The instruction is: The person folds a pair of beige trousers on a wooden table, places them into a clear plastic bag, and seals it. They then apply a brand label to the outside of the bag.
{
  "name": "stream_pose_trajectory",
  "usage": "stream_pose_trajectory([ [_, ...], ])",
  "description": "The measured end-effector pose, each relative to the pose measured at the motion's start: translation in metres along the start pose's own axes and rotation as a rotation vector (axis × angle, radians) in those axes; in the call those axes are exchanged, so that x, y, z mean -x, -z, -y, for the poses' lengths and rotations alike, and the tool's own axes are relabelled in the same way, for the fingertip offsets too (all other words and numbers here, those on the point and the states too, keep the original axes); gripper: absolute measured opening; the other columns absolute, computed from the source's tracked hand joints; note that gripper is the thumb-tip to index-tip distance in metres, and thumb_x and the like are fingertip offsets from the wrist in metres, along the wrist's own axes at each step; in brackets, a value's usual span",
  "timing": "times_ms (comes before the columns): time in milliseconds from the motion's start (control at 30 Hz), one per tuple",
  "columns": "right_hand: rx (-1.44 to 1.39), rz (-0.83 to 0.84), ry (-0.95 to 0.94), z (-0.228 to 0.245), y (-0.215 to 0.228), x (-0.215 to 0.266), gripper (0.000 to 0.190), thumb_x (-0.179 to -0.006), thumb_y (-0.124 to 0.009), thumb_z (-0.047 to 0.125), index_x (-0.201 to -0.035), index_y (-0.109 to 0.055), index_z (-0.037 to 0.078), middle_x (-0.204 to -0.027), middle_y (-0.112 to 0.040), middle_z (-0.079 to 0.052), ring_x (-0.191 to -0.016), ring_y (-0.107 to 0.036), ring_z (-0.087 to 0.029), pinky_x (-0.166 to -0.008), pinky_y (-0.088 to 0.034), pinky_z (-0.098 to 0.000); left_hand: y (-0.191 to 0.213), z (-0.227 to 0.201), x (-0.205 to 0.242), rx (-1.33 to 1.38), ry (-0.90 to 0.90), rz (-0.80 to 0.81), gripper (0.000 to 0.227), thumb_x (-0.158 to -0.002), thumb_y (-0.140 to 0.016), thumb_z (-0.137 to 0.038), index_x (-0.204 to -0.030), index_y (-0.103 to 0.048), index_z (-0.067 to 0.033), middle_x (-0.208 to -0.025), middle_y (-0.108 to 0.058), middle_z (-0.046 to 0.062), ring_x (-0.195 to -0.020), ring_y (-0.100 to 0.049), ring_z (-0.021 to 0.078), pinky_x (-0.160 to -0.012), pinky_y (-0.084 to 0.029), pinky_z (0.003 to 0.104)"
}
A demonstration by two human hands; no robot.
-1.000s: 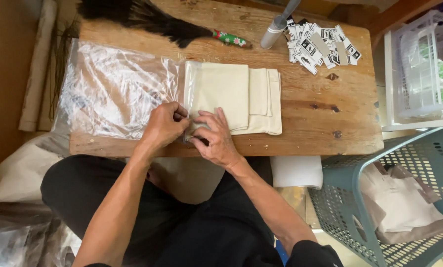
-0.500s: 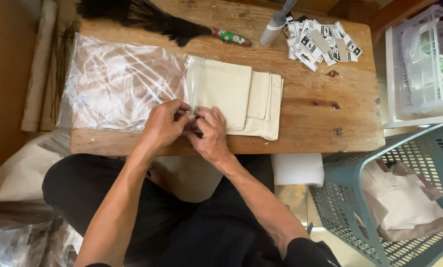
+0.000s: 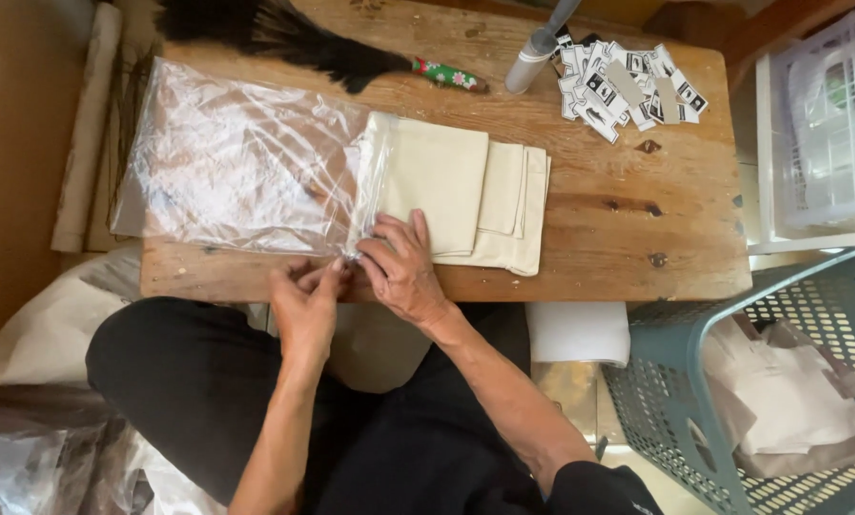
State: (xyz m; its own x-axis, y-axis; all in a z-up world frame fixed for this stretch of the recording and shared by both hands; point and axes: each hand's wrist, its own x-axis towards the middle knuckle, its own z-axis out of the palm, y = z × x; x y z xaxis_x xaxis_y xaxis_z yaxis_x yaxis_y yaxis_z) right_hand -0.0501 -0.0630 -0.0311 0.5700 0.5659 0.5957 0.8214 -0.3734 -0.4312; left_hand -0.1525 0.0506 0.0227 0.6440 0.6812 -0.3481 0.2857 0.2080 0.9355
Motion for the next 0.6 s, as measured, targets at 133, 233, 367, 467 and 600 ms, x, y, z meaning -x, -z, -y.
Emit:
stream_pose_trajectory([
  [133,-0.101,-0.035,-0.069,-0.002,0.000,0.006,0.013,-0.092,-0.076,0.020,-0.102,-0.071,0.015,-0.108,-0.067,-0.004,-0.115,-0.067,-0.026,-0.125,-0.021,-0.0507,-0.015,-0.002,-0.010,0.099,0.074,0.019,0.069,-0.093,-0.077,-0.015,-0.139,-0.030,0.0066,-0.101,-0.070,0.027,-0.094,-0.075,0.0317,-0.085,-0.063,0.045],
  [233,-0.200,-0.074,-0.121,-0.007,0.004,0.002,0.012,-0.093,-0.075,0.018,-0.104,-0.072,0.013,-0.108,-0.071,-0.003,-0.112,-0.070,-0.023,-0.125,-0.023,-0.0450,-0.026,-0.002,-0.017,0.112,0.042,0.015,0.068,-0.091,-0.080,-0.015,-0.137,-0.032,0.0018,-0.102,-0.071,0.027,-0.092,-0.073,0.0291,-0.086,-0.062,0.046],
  [367,-0.227,0.008,-0.060,-0.013,0.026,-0.003,0.034,-0.086,-0.082,0.020,-0.118,-0.071,0.015,-0.117,-0.071,-0.005,-0.117,-0.068,-0.025,-0.125,-0.028,-0.0459,-0.031,0.009,-0.014,0.104,0.031,-0.015,0.056,-0.093,-0.073,-0.010,-0.132,-0.035,-0.0010,-0.101,-0.072,0.022,-0.086,-0.070,0.0215,-0.080,-0.063,0.037],
  [467,-0.161,-0.065,-0.137,-0.034,0.066,-0.011,0.040,-0.087,-0.081,0.025,-0.125,-0.070,0.019,-0.121,-0.069,-0.006,-0.117,-0.066,-0.025,-0.121,-0.034,-0.0458,-0.030,0.010,-0.013,0.205,0.055,-0.033,0.056,-0.094,-0.069,-0.006,-0.138,-0.036,-0.0004,-0.103,-0.070,0.023,-0.094,-0.070,0.0258,-0.086,-0.062,0.043],
  [600,0.368,-0.266,-0.379,-0.138,0.101,0.016,0.052,-0.091,-0.080,0.047,-0.128,-0.067,0.012,-0.130,-0.058,-0.017,-0.125,-0.056,-0.035,-0.109,-0.041,-0.0484,-0.034,0.003,-0.007,0.271,0.008,-0.020,0.065,-0.098,-0.067,-0.008,-0.148,-0.028,0.0079,-0.111,-0.063,0.029,-0.107,-0.065,0.0335,-0.093,-0.058,0.056],
])
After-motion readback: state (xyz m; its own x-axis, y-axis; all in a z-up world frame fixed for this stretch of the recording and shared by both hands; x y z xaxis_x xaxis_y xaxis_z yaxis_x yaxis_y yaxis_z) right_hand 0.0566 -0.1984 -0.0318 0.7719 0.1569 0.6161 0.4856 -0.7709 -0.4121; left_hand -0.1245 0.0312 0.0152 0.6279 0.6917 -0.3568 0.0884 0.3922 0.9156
